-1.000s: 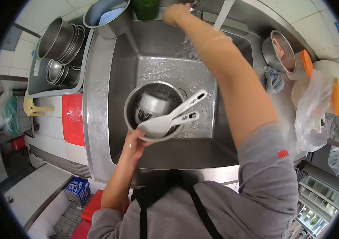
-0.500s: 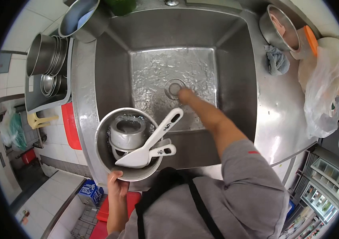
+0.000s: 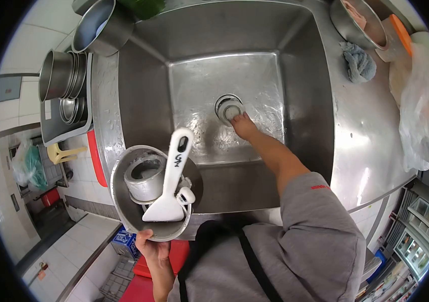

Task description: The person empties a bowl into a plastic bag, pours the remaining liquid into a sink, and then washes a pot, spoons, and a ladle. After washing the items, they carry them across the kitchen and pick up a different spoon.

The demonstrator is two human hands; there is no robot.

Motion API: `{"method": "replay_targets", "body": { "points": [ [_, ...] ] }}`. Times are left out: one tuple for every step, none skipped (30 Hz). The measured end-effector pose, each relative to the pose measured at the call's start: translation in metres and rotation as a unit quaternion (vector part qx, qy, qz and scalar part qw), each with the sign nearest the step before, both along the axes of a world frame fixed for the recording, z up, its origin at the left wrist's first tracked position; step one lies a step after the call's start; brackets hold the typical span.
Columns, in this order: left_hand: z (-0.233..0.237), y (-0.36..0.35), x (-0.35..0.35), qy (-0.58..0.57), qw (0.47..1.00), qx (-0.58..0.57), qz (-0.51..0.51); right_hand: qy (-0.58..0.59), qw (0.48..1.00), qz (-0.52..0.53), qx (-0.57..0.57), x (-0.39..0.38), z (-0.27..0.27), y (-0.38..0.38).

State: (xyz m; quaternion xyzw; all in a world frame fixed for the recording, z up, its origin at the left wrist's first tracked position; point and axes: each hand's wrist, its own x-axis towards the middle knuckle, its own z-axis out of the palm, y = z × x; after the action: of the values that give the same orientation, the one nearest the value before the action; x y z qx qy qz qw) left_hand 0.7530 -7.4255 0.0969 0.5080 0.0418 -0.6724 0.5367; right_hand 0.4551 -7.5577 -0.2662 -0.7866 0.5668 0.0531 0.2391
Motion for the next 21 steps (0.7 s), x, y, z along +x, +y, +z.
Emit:
{"method": "replay_targets", "body": {
  "points": [
    [0.002, 0.001, 0.0, 0.001, 1.0, 0.0, -0.002, -0.005, 1.0, 0.017, 0.021, -0.004, 0.005, 0.01],
    [0.005, 0.002, -0.002, -0.004, 1.0, -0.007, 0.004, -0.004, 1.0, 0.015, 0.02, -0.007, 0.01, 0.023],
    [0.007, 0.003, -0.003, -0.009, 1.0, -0.013, 0.01, -0.041, 0.995, -0.032, -0.081, -0.012, 0.012, 0.036],
    [0.008, 0.003, -0.003, -0.006, 1.0, -0.014, 0.007, -0.077, 0.977, -0.079, -0.181, -0.016, 0.012, 0.045],
    [0.01, 0.004, -0.001, -0.016, 1.0, -0.014, 0.013, -0.074, 0.977, -0.083, -0.181, -0.015, 0.005, 0.044],
    [0.012, 0.003, -0.002, -0.024, 0.999, -0.015, 0.017, -0.109, 0.954, -0.267, -0.085, -0.012, -0.013, 0.041],
    [0.016, 0.002, -0.005, -0.023, 1.0, -0.013, 0.009, -0.141, 0.886, -0.442, 0.013, -0.012, -0.036, 0.041],
    [0.021, -0.002, -0.009, -0.034, 0.999, -0.017, 0.003, -0.216, 0.858, -0.466, -0.001, -0.015, -0.064, 0.045],
    [0.023, -0.004, -0.012, -0.045, 0.999, -0.022, -0.004, -0.215, 0.853, -0.476, -0.003, -0.018, -0.053, 0.041],
    [0.017, -0.003, -0.005, -0.055, 0.998, -0.029, -0.012, -0.264, 0.832, -0.471, 0.129, -0.019, -0.042, 0.034],
    [0.02, -0.004, -0.005, -0.051, 0.998, -0.031, -0.031, -0.312, 0.792, -0.46, 0.253, -0.019, -0.032, 0.024],
    [0.022, -0.009, -0.006, -0.055, 0.997, -0.03, -0.041, -0.298, 0.825, -0.403, 0.261, -0.014, -0.083, 0.014],
    [0.024, -0.015, -0.008, -0.056, 0.996, -0.03, -0.056, -0.28, 0.854, -0.35, 0.266, -0.014, -0.133, 0.007],
    [0.026, -0.02, -0.009, -0.052, 0.996, -0.023, -0.075, -0.373, 0.738, -0.462, 0.321, -0.021, -0.003, 0.005],
    [0.025, -0.026, -0.008, -0.041, 0.994, -0.03, -0.101, -0.47, 0.663, -0.481, 0.328, -0.025, 0.016, 0.004],
    [0.023, -0.031, -0.008, -0.039, 0.991, -0.037, -0.126, -0.486, 0.632, -0.485, 0.358, -0.032, 0.052, -0.001],
    [0.022, -0.037, -0.005, -0.037, 0.987, -0.047, -0.151, -0.497, 0.636, -0.479, 0.346, -0.037, 0.1, 0.001],
    [0.019, -0.038, 0.004, -0.024, 0.983, -0.053, -0.174, -0.542, 0.623, -0.469, 0.313, -0.039, 0.12, 0.006],
    [0.021, -0.043, 0.003, -0.018, 0.979, -0.07, -0.191, -0.519, 0.669, -0.452, 0.281, -0.044, 0.154, 0.01],
    [0.026, -0.048, 0.0, -0.022, 0.97, -0.089, -0.224, -0.555, 0.658, -0.439, 0.257, -0.047, 0.18, 0.017],
    [0.033, -0.051, -0.004, -0.025, 0.959, -0.108, -0.259, -0.589, 0.647, -0.426, 0.229, -0.051, 0.204, 0.031]
  ]
}}
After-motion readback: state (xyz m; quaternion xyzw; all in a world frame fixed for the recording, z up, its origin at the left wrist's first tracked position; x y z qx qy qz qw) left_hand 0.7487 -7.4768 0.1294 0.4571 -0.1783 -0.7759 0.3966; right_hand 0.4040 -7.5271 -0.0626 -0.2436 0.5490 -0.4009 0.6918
